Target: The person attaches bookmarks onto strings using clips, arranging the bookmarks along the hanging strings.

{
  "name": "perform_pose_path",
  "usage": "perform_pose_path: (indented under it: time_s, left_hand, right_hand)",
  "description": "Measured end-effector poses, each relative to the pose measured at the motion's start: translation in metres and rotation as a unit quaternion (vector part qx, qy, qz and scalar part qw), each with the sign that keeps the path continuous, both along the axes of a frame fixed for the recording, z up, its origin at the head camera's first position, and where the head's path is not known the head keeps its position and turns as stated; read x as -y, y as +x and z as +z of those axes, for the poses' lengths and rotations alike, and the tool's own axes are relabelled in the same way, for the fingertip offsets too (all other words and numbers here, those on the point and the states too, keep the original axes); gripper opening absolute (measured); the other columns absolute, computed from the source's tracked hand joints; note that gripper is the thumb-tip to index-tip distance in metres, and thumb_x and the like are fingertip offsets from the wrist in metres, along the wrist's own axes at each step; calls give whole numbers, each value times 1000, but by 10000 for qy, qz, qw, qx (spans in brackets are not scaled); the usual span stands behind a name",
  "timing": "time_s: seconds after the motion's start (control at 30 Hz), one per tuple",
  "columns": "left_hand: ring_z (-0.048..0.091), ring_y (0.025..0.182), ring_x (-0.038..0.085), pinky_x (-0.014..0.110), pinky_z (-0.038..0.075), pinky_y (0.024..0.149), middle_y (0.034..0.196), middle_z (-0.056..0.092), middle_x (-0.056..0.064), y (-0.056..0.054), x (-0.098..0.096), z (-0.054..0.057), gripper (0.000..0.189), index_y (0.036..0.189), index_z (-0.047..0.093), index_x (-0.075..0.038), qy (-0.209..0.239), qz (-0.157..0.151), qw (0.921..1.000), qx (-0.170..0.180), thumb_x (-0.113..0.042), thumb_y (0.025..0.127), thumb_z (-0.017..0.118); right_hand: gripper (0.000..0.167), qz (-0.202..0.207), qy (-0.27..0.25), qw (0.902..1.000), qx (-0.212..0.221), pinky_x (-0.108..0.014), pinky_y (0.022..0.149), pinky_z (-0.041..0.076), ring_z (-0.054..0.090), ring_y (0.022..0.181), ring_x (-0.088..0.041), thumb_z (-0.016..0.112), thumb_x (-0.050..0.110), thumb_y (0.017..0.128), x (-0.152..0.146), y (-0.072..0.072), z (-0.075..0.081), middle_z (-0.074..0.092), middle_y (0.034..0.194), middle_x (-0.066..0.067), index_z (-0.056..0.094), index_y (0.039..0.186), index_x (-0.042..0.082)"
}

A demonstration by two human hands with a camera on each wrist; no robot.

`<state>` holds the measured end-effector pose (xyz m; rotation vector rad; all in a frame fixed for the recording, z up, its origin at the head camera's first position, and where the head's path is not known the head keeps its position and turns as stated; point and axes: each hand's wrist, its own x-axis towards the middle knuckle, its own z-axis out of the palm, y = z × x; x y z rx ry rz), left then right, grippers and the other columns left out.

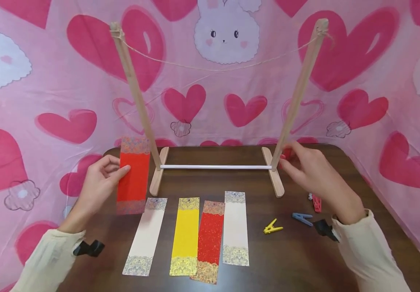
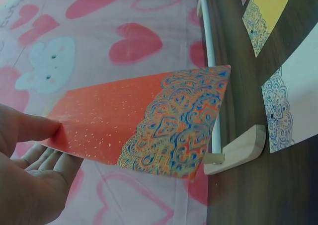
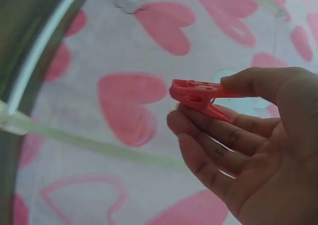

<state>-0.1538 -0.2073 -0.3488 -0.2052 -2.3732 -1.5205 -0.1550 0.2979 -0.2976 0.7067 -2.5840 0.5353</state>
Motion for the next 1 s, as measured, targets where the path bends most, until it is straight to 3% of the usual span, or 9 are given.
perform_pose_path:
  time_s: [0.17, 0.33, 0.43, 0.5, 0.6, 0.67, 0.8, 1.0]
  left_hand:
    - [65, 59, 16, 22, 50, 57, 82, 71, 20, -6, -9, 11, 19, 99, 61, 3, -40, -47, 9998, -202, -11, 92, 72]
    - [60, 54, 24, 23, 47, 53, 83, 70, 24, -11, -18, 19, 14, 99, 59, 7, -27, -201, 9993, -305, -2, 93, 68]
    - [61, 55, 23, 23, 48, 53, 85, 71, 23, -15, -19, 25, 14, 98, 59, 6, 46, -254, 9988, -410, -3, 93, 68]
    - [62, 56, 20, 22, 49, 55, 86, 71, 21, -18, -18, 30, 15, 97, 60, 5, 95, -284, 9982, -522, -5, 92, 69]
    - [64, 59, 16, 22, 52, 59, 87, 71, 22, -23, -17, 37, 17, 98, 60, 5, 234, -408, 9968, -652, -7, 93, 70]
    - [66, 63, 14, 22, 54, 62, 88, 71, 23, -26, -16, 41, 18, 98, 59, 6, 295, -481, 9960, -700, -8, 93, 69]
    - [64, 64, 11, 20, 51, 62, 87, 70, 19, -33, -14, 49, 20, 100, 57, 8, 458, -559, 9947, -733, -7, 94, 68]
    - [62, 61, 10, 19, 52, 62, 79, 69, 6, -44, -16, 63, 19, 98, 56, 11, 791, -618, 9901, -980, -3, 93, 67]
  right_hand:
    - [27, 243, -196, 9994, -164, -10, 69, 46, 67, 75, -6, 79, 8, 82, 19, -11, 24, 72, 85, 7, 65, 104, 12]
    - [29, 635, 21, 9970, -451, -12, 67, 52, 71, 71, -13, 81, 5, 79, 31, -15, 42, 73, 85, 3, 65, 103, 7]
    - [35, 919, 126, 9928, -759, -22, 64, 57, 71, 71, -17, 79, 0, 77, 37, -19, 51, 73, 88, -2, 65, 108, 3]
    - [38, 1069, 121, 9903, -879, -22, 65, 56, 71, 73, -19, 78, -3, 77, 41, -22, 57, 73, 91, -4, 64, 112, 1]
    - [42, 1165, 90, 9886, -950, -13, 67, 52, 71, 74, -19, 77, -5, 78, 48, -24, 65, 73, 89, -4, 63, 117, 0]
    - [48, 1180, 26, 9880, -1001, -8, 61, 48, 69, 71, -16, 78, -5, 79, 53, -25, 70, 72, 86, -2, 63, 124, 2]
    - [58, 1158, -92, 9863, -1171, -7, 59, 45, 65, 69, -10, 75, -5, 83, 64, -28, 80, 73, 85, 0, 60, 136, 10]
    - [38, 1186, -287, 9837, -1320, -6, 76, 43, 68, 86, -12, 74, -1, 86, 77, -30, 94, 75, 100, -2, 71, 122, 11]
